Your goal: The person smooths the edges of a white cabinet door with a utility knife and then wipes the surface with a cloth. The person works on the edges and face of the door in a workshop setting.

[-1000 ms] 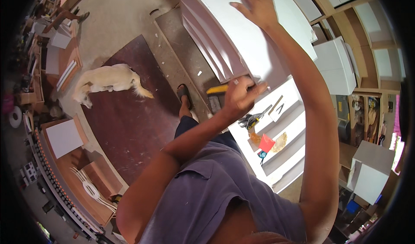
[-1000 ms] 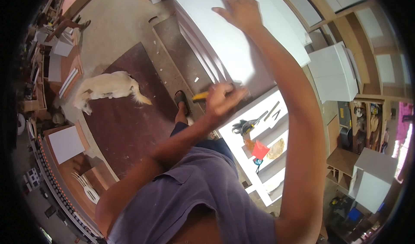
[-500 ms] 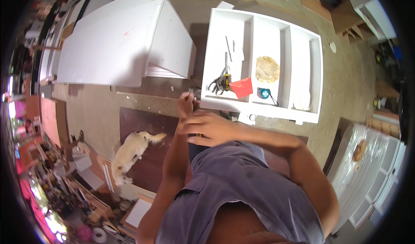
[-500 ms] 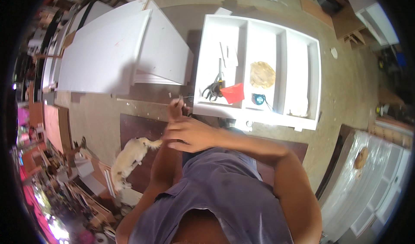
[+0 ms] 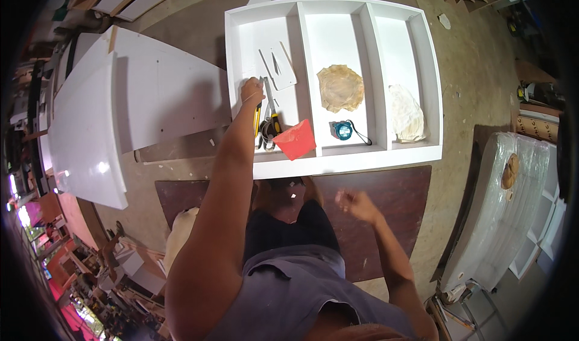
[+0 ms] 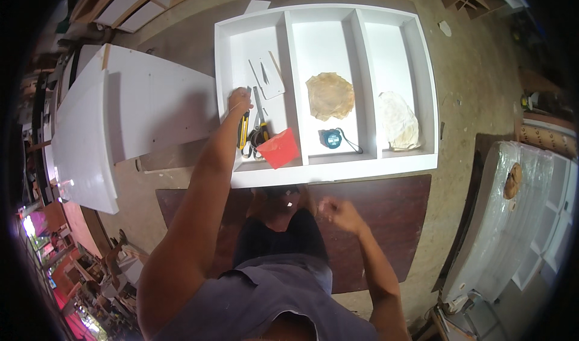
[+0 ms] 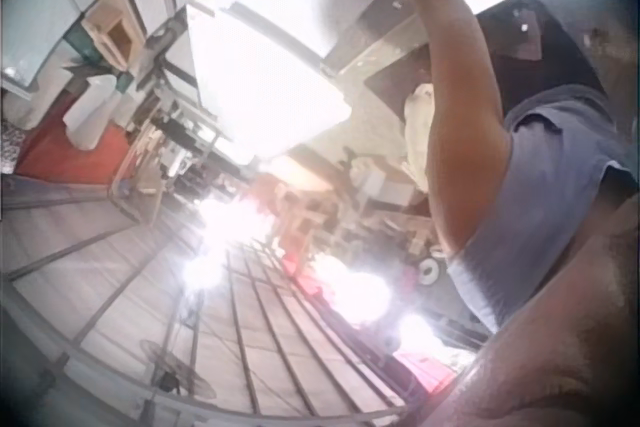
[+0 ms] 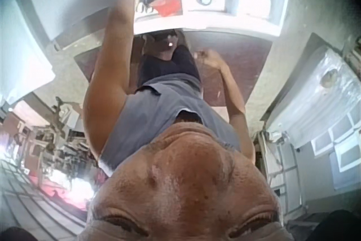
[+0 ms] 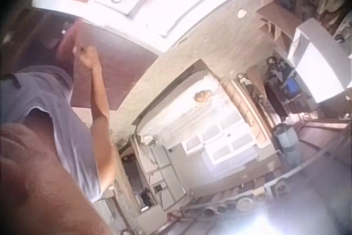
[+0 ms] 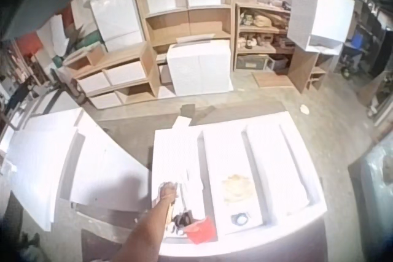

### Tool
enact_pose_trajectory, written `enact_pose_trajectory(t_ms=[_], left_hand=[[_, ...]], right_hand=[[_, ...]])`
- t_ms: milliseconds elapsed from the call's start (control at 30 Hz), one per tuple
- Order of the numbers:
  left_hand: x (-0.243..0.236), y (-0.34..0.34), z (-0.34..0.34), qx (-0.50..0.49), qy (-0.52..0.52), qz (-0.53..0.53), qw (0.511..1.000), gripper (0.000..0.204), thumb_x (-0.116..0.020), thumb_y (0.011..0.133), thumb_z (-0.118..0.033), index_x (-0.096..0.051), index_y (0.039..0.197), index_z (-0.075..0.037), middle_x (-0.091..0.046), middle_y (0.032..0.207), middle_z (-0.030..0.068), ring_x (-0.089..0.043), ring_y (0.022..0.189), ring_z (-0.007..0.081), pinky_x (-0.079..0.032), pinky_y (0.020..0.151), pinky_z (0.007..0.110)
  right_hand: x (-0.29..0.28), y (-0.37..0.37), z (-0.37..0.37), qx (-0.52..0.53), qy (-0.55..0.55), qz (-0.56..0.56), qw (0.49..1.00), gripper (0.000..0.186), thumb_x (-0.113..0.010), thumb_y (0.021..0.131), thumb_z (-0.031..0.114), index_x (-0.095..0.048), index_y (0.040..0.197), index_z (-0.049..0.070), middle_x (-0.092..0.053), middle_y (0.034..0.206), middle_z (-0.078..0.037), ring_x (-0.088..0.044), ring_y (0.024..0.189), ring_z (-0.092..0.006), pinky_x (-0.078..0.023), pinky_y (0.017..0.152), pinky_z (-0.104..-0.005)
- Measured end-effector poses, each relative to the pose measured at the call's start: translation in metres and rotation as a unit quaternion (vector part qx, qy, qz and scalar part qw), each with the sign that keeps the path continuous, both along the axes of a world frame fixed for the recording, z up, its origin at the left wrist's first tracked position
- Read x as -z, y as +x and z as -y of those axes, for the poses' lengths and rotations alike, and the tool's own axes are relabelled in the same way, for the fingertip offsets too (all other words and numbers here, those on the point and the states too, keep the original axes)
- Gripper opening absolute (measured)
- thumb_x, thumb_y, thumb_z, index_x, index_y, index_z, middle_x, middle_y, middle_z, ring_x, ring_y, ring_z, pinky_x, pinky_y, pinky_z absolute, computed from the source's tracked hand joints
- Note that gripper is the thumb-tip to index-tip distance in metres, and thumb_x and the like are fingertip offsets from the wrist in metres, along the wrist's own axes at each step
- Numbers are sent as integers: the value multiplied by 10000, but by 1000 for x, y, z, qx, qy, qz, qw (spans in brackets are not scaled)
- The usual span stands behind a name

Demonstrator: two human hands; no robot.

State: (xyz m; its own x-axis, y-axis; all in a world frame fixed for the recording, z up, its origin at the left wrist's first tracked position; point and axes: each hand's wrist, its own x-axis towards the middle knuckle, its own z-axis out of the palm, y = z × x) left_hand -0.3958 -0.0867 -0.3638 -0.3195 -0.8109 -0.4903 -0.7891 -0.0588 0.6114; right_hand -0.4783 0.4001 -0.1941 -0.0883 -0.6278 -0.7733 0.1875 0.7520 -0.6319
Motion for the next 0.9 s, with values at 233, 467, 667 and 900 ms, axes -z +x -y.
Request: enact_pose_trajectory(t_ms=[233,467,667,900], left_hand=[[-15,81,-48,-42,-192,-122,973,386,-731,888,-240,-655,1184,-3,-711,1014,185,-704,828,248,-564,736,375],[-116,228,-158,-135,-10,-153,979,184,-640,942,-193,-690,997,-25,-662,768,68,-621,718,130,-503,691,331],[-198,299,-247,-302,66,-107,945,224,-649,955,-219,-715,981,-6,-674,761,38,-634,744,99,-503,678,290],[-283,256,-215,-109,123,-468,868,432,-620,987,-262,-565,1316,12,-637,1246,118,-614,1152,196,-513,953,353]], right_hand=[[147,-127,180,149,-115,-401,896,265,-643,947,234,-685,1016,-18,-692,947,-91,-667,839,-187,-513,767,-312],[309,-214,196,473,-23,95,876,99,-628,922,130,-650,997,70,-685,919,-68,-674,807,-170,-591,694,-338],[212,-216,247,539,-159,36,827,272,-610,944,247,-633,1084,15,-663,1023,-92,-661,889,-234,-571,723,-378],[-88,-108,238,384,-417,134,813,388,-578,945,255,-609,1203,-34,-656,1183,-148,-610,1122,-295,-485,981,-475]])
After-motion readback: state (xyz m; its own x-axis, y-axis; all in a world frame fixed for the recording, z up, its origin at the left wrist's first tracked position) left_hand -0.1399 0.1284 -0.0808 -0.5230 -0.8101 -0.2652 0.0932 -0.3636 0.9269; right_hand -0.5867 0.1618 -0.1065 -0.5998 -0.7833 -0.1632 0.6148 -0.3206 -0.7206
